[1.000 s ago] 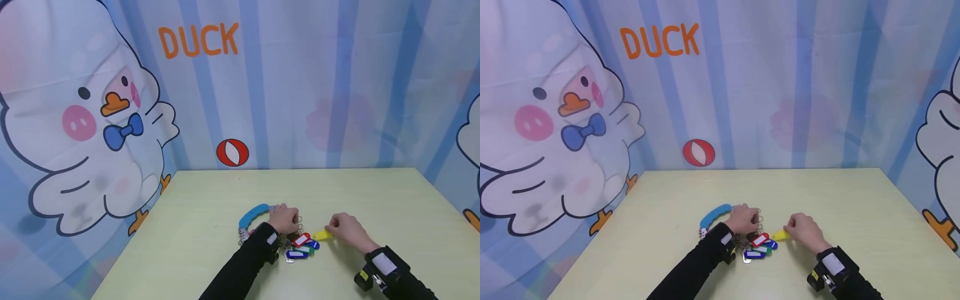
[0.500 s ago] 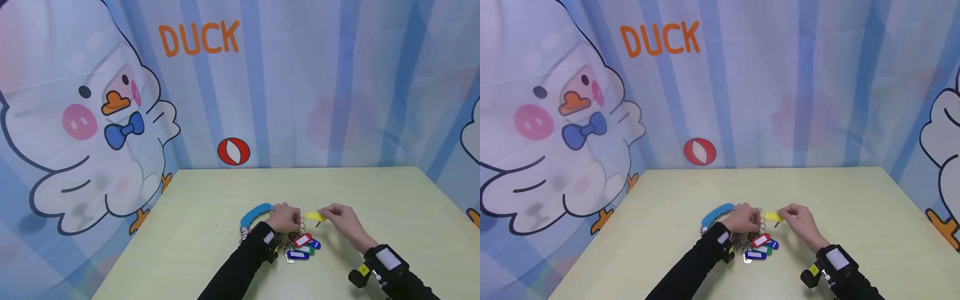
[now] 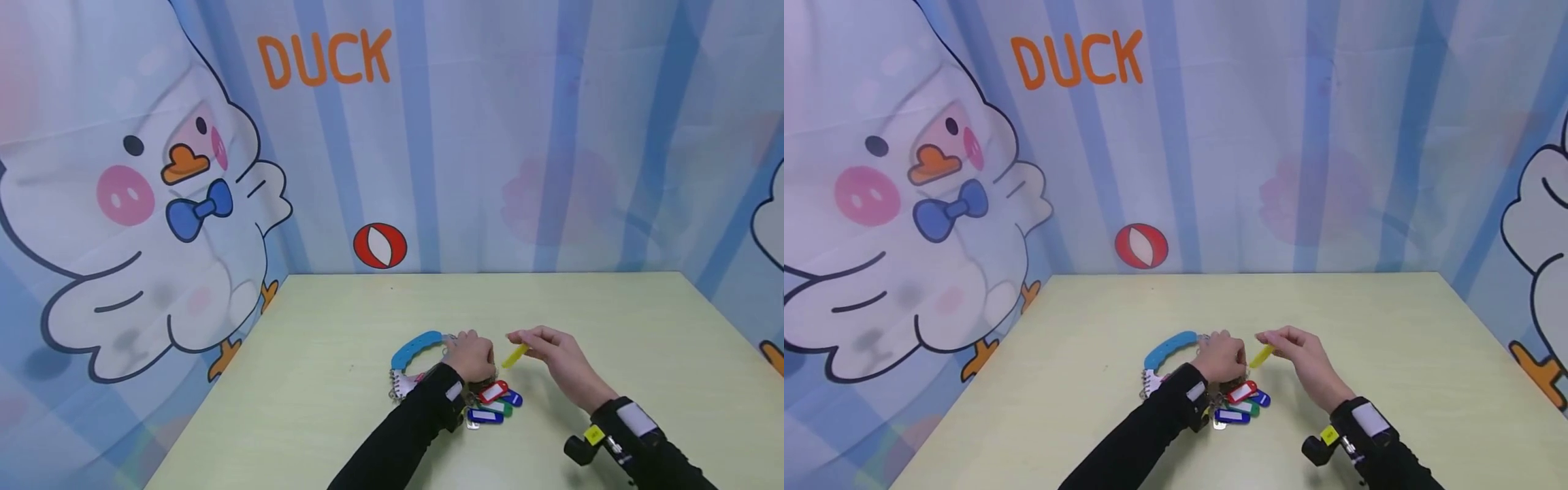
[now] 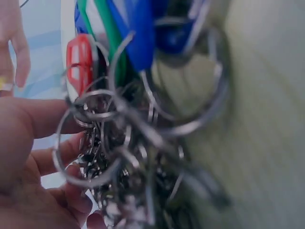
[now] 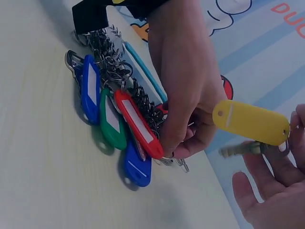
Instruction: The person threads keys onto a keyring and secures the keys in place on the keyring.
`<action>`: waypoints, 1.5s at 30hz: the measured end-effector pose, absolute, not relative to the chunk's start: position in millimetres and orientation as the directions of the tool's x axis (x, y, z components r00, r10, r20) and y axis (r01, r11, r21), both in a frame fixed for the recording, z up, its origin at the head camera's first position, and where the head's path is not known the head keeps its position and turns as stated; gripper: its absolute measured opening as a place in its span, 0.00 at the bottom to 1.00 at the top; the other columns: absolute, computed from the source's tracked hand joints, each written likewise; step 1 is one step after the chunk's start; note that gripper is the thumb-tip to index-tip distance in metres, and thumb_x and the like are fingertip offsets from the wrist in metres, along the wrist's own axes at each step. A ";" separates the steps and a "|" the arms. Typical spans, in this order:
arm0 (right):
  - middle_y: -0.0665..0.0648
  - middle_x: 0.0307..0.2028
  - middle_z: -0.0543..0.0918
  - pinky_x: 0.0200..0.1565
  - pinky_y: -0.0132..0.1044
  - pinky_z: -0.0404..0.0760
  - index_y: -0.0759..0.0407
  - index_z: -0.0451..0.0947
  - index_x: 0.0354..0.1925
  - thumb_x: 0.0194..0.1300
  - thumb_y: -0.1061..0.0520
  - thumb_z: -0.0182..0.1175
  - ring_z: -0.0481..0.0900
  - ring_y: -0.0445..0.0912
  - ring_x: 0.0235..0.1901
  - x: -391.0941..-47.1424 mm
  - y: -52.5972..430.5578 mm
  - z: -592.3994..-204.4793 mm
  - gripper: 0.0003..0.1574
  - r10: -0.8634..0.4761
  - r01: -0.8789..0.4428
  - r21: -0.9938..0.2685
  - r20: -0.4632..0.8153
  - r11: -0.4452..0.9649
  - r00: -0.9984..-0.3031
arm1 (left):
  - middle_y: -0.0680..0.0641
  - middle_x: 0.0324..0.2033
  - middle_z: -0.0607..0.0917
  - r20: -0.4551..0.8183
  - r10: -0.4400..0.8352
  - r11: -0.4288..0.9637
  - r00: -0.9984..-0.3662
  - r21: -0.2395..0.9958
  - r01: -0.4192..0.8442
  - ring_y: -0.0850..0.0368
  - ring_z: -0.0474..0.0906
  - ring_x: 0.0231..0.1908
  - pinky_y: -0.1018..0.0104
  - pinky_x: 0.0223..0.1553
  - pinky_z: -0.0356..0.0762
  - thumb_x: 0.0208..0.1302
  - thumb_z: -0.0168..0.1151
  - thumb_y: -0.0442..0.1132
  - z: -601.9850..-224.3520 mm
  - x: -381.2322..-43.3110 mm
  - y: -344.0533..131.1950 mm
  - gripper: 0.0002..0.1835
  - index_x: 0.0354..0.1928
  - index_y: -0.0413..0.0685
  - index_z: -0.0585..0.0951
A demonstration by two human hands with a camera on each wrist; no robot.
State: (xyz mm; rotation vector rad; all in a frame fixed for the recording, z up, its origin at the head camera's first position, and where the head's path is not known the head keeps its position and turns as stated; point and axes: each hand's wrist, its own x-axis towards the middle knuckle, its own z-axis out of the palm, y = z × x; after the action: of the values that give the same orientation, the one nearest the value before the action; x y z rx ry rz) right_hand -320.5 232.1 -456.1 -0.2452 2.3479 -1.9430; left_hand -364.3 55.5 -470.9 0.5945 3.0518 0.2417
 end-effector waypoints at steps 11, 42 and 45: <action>0.53 0.25 0.75 0.22 0.31 0.67 0.64 0.60 0.44 0.74 0.52 0.50 0.66 0.41 0.18 -328.5 216.4 -463.9 0.16 -0.206 0.057 -0.946 -0.128 0.320 -0.970 | 0.52 0.23 0.79 0.235 0.487 0.681 -0.841 0.501 0.534 0.65 0.68 0.24 0.75 0.28 0.64 0.59 0.65 0.33 -478.1 -375.2 32.8 0.03 0.29 0.48 0.82; 0.58 0.30 0.85 0.17 0.29 0.66 0.63 0.84 0.37 0.68 0.57 0.57 0.66 0.40 0.12 -340.5 187.9 -467.9 0.11 -0.329 -0.313 -0.767 0.141 0.560 -0.934 | 0.50 0.33 0.88 0.321 0.449 0.568 -0.834 0.618 0.544 0.70 0.74 0.28 0.81 0.33 0.72 0.65 0.60 0.33 -473.4 -367.2 19.1 0.07 0.37 0.47 0.86; 0.58 0.30 0.86 0.17 0.30 0.67 0.64 0.84 0.38 0.68 0.58 0.58 0.67 0.40 0.13 -341.0 187.4 -468.9 0.11 -0.326 -0.314 -0.770 0.145 0.555 -0.934 | 0.50 0.33 0.89 0.318 0.441 0.562 -0.839 0.631 0.535 0.70 0.75 0.28 0.81 0.33 0.72 0.65 0.60 0.32 -473.1 -367.1 18.8 0.07 0.37 0.47 0.87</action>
State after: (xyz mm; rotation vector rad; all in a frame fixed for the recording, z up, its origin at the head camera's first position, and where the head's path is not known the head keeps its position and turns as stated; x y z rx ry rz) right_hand -341.0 187.4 -468.9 -0.5679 2.7576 -1.3614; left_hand -367.1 18.8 -473.1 0.9052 2.8846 1.2344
